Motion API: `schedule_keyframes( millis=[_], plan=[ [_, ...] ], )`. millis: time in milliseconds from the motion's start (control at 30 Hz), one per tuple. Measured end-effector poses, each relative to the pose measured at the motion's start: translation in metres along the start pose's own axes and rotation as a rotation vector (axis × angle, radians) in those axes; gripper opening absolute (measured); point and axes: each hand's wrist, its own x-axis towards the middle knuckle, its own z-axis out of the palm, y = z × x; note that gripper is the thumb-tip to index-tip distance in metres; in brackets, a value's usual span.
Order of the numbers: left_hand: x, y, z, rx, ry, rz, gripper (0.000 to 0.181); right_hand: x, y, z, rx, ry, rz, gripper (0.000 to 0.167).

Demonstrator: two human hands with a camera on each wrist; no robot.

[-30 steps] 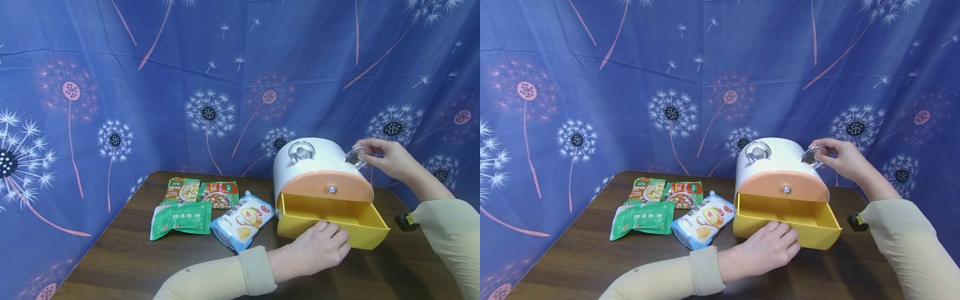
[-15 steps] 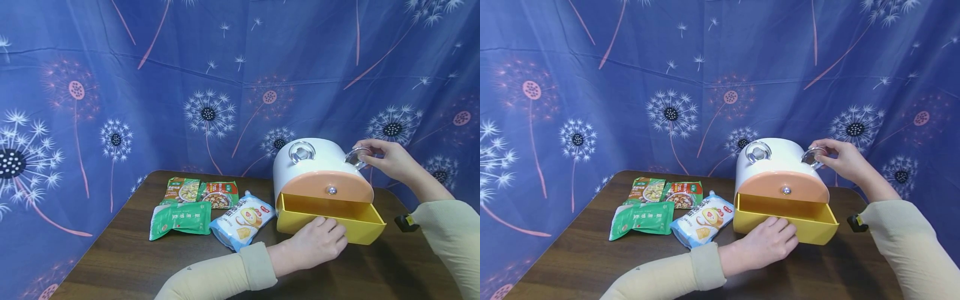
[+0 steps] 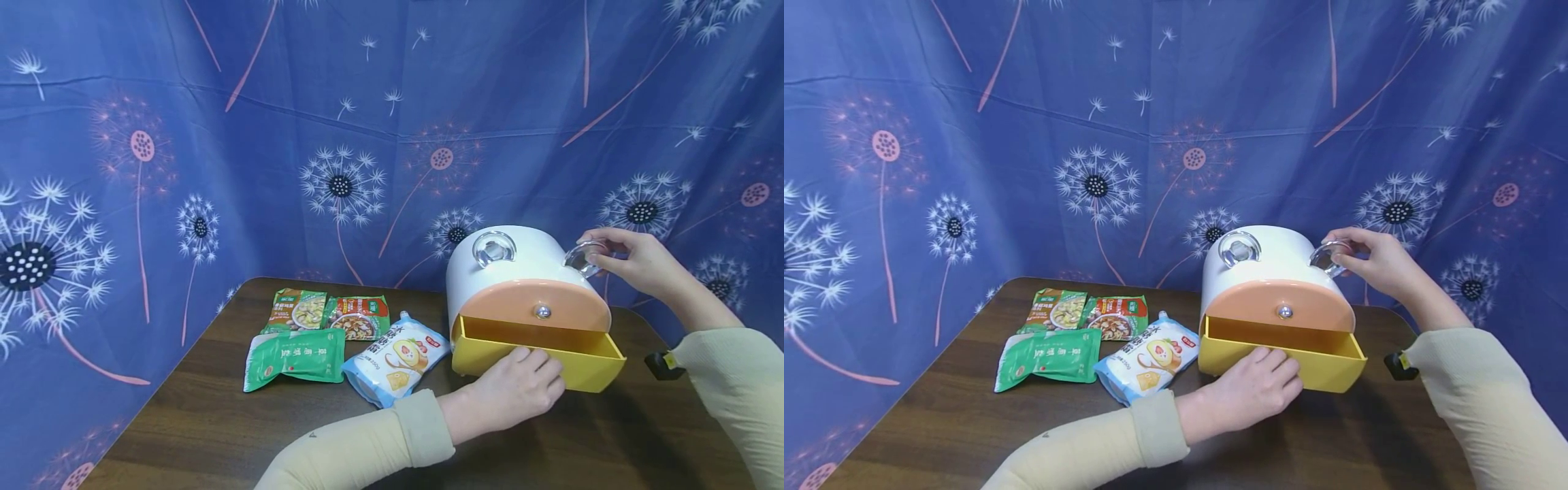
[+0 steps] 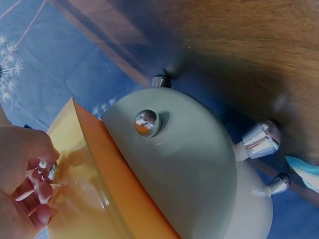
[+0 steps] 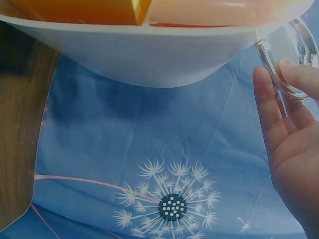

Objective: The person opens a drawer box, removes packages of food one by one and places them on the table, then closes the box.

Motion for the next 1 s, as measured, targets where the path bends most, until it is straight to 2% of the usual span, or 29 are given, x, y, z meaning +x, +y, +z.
schedule_keyframes(
  millis=[233,433,567,667,833,1000],
  plan=[
    [0.001,-0.002,0.001,0.012,-0.056,0.017,0.029,0.000,0.000,0.001,0.006,0.003,-0.006,0.041],
    [0.002,-0.003,0.007,0.011,-0.030,-0.002,0.027,0.000,0.001,0.001,0.003,0.002,0.007,0.043],
    [0.002,-0.005,0.010,0.014,-0.039,-0.006,0.028,0.000,0.000,0.001,-0.001,0.001,0.009,0.041],
    [0.002,-0.008,0.007,0.033,-0.036,0.001,0.032,0.000,0.000,0.000,0.002,-0.004,0.010,0.041],
    [0.002,-0.017,-0.008,0.056,-0.025,0.013,0.041,0.000,0.000,0.001,0.001,-0.003,0.013,0.041],
    [0.003,-0.015,0.006,0.038,-0.020,-0.004,0.035,0.000,-0.001,0.001,0.007,-0.001,0.003,0.040]
  ],
)
